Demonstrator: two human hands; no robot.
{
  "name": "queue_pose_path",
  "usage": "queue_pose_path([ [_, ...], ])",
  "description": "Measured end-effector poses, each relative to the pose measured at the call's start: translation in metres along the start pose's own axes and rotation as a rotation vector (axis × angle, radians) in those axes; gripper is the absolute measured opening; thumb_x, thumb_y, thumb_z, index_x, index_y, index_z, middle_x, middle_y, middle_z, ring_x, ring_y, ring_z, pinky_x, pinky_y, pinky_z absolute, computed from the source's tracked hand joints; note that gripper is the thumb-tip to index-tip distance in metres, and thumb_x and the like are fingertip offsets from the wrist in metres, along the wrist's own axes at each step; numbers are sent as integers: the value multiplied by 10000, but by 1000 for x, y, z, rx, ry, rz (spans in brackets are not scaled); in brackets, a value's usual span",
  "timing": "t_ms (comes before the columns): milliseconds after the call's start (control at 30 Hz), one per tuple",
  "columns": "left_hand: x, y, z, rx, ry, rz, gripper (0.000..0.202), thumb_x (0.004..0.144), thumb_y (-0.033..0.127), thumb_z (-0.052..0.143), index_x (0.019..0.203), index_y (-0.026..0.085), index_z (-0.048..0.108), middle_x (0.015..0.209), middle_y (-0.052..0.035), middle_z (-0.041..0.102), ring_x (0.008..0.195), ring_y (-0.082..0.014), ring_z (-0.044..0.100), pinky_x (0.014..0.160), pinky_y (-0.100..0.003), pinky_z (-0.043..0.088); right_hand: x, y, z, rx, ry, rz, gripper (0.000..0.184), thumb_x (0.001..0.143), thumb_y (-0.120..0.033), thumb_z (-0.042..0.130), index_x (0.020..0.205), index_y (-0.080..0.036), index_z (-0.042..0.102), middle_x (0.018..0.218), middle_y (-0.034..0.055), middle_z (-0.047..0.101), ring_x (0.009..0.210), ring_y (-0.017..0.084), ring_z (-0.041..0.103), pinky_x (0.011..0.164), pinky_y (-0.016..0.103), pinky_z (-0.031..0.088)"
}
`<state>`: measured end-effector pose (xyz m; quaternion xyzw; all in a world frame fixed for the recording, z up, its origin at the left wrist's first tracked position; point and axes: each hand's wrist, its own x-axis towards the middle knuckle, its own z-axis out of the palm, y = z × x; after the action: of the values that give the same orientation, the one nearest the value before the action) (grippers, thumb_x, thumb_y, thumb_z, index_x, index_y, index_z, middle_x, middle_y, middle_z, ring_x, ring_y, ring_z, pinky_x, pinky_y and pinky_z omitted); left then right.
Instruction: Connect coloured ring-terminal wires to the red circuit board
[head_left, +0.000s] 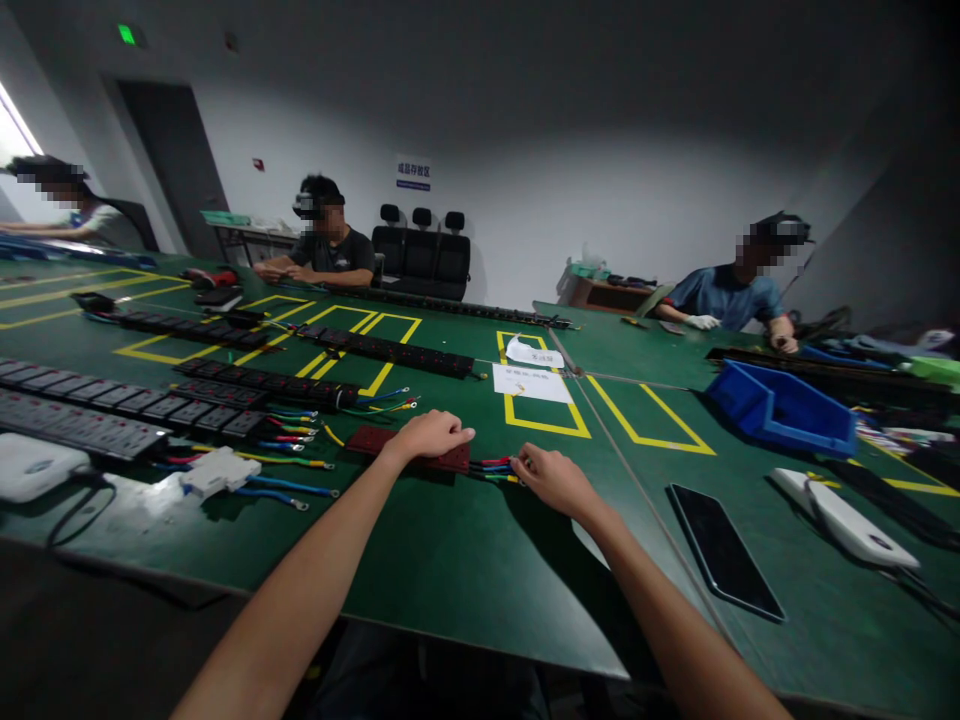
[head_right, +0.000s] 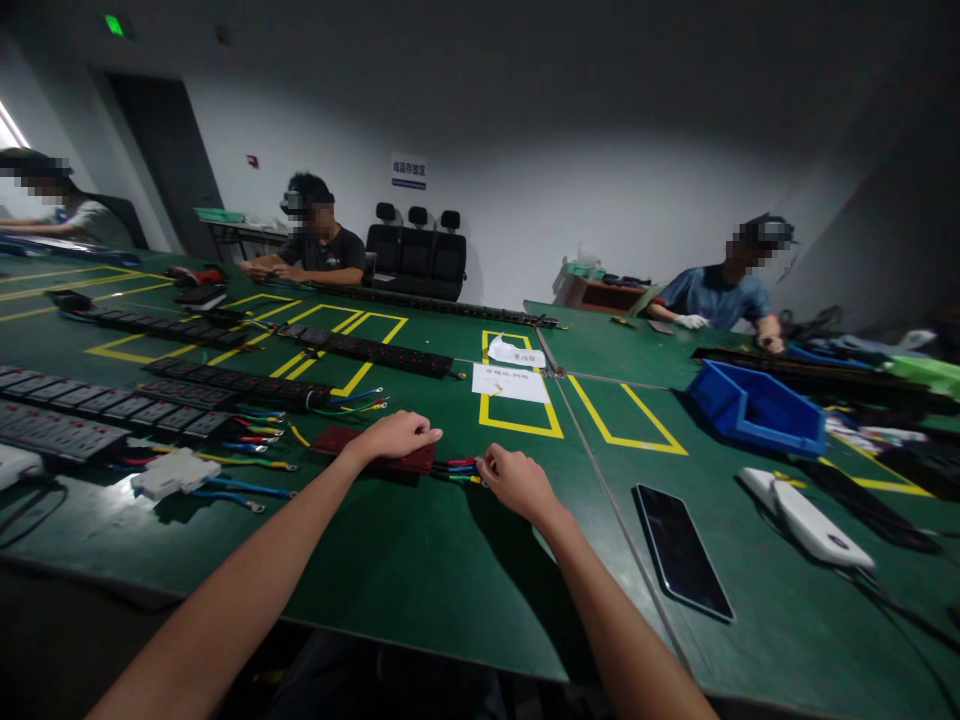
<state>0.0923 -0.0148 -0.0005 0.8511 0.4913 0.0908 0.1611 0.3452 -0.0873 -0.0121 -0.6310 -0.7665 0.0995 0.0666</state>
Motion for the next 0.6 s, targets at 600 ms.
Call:
queue_pose_path([
  [600,-22,16,-20,-22,-106,227,769,662,646,821,1263,219,602,1191,-91,683,1054,-282,653,821,-322,486,9,20,-2,-1,54,319,394,1006,-453,324,1010,-172,600,999,181,731,900,345,714,662,351,436],
])
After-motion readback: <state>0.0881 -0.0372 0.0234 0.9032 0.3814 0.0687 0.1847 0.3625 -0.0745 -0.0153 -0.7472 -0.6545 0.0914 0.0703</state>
